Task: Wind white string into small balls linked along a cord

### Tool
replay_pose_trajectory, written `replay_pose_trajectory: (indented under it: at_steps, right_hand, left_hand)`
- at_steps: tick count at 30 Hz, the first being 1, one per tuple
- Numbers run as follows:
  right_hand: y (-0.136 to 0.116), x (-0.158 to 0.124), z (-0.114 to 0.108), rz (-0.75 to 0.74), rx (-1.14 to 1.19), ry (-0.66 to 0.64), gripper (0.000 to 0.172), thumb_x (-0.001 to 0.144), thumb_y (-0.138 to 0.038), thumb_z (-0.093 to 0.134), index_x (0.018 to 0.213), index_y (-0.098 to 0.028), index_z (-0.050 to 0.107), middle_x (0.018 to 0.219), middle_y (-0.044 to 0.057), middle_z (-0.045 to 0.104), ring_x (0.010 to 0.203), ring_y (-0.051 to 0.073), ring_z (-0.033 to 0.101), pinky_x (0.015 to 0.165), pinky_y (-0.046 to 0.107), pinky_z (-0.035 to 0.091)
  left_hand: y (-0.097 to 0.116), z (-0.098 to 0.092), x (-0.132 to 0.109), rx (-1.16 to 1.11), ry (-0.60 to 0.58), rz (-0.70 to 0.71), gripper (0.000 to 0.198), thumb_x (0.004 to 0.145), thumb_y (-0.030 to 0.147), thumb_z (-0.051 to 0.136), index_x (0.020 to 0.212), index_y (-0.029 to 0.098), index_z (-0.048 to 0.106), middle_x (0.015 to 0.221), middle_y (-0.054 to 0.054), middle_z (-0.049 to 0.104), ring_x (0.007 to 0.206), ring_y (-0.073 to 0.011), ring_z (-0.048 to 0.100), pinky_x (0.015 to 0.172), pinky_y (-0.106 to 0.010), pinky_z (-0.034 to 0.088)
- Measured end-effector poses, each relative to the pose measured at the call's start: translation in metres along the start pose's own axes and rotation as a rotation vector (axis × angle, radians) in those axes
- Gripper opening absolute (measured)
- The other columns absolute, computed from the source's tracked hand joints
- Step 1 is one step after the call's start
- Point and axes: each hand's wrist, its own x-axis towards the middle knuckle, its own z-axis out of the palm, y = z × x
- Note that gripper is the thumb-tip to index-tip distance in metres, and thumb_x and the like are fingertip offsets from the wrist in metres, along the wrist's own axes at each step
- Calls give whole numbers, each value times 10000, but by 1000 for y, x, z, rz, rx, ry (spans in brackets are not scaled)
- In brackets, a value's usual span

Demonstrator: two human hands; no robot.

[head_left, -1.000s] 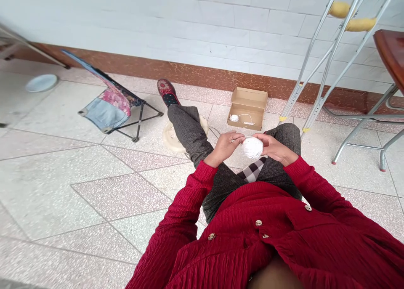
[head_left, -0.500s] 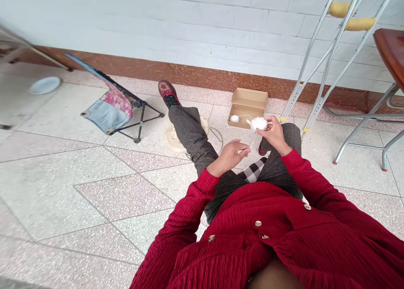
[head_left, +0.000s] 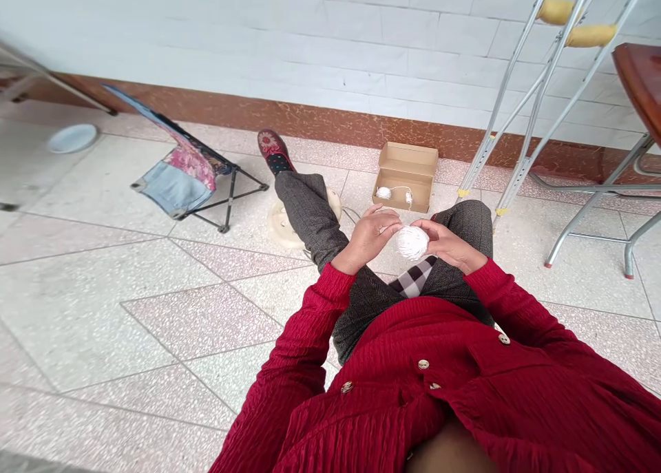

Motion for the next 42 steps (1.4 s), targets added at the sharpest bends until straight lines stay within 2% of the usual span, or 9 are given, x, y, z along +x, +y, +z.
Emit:
replay_pose_trajectory:
  at_steps: [7, 12, 15, 17, 20, 25, 33, 37, 42]
  right_hand:
    - [-29, -6, 11, -155, 31, 21, 681, 621, -215, 830, 1257, -300, 603, 1209, 32, 608, 967, 204, 613, 698, 293, 596]
    - [-40, 15, -1, -314, -232, 328, 555, 665, -369, 822, 1162, -278, 591, 1144, 38, 609, 885, 203, 613, 653, 300, 552]
    - [-30, 31, -16, -369, -564, 527, 550, 648, -361, 834, 1125, -247, 585, 1109, 48, 594, 874, 205, 601, 725, 332, 531]
    - [-16, 37, -21, -349, -782, 572, 542, 619, -304, 836, 1104, -232, 604, 1109, 60, 587, 913, 222, 589, 778, 355, 521]
    - [7, 34, -18, -204, -772, 419, 541, 590, -238, 809, 1097, -231, 621, 1058, 41, 587, 843, 194, 575, 751, 350, 524]
    - [17, 13, -4, 129, -125, 50, 547, 608, -181, 751, 1134, -240, 613, 978, 8, 596, 847, 170, 609, 681, 302, 584]
    - [-20, -3, 8, 54, 153, -66, 627, 576, -138, 836, 1146, -252, 601, 1097, 15, 635, 920, 182, 648, 725, 325, 631]
    - [-34, 8, 7, -102, 111, 81, 595, 610, -245, 828, 1143, -259, 566, 1109, 31, 648, 874, 199, 663, 719, 353, 615]
    - [-16, 34, -15, -236, -305, 507, 511, 632, -351, 784, 1051, -244, 510, 1024, 24, 608, 788, 186, 621, 691, 342, 548]
  left_hand:
    - [-16, 24, -11, -161, 4, -104, 279, 972, 344, 528, 845, 190, 724, 929, -30, 778, 929, -192, 703, 1168, -471, 378]
    - [-4, 32, -26, -82, -117, -107, 328, 983, 355, 529, 741, 183, 667, 781, 15, 734, 765, -136, 666, 1190, -455, 349]
    - [10, 24, -29, -14, -141, -44, 285, 990, 340, 535, 795, 188, 678, 844, 1, 745, 798, -140, 678, 1195, -454, 339]
    - [17, 15, -26, 44, -99, 2, 251, 994, 324, 535, 851, 196, 697, 917, -18, 756, 868, -155, 692, 1201, -459, 327]
    - [22, -1, -18, 133, -29, 52, 241, 999, 314, 531, 898, 201, 718, 975, -41, 759, 972, -186, 697, 1217, -488, 288]
    - [13, -10, -9, 126, 0, 80, 273, 1013, 352, 521, 894, 204, 717, 959, -33, 761, 1087, -202, 674, 1218, -465, 277]
    - [-13, 12, -10, -137, 51, -73, 326, 998, 416, 510, 945, 193, 742, 1032, -61, 763, 1026, -213, 684, 1102, -432, 429]
    - [-15, 32, -19, -205, -1, -142, 387, 992, 444, 500, 824, 187, 736, 882, -57, 751, 907, -208, 679, 932, -367, 518]
    - [1, 33, -24, -90, -97, -103, 329, 990, 354, 510, 767, 193, 691, 792, 4, 739, 782, -153, 663, 1137, -421, 398]
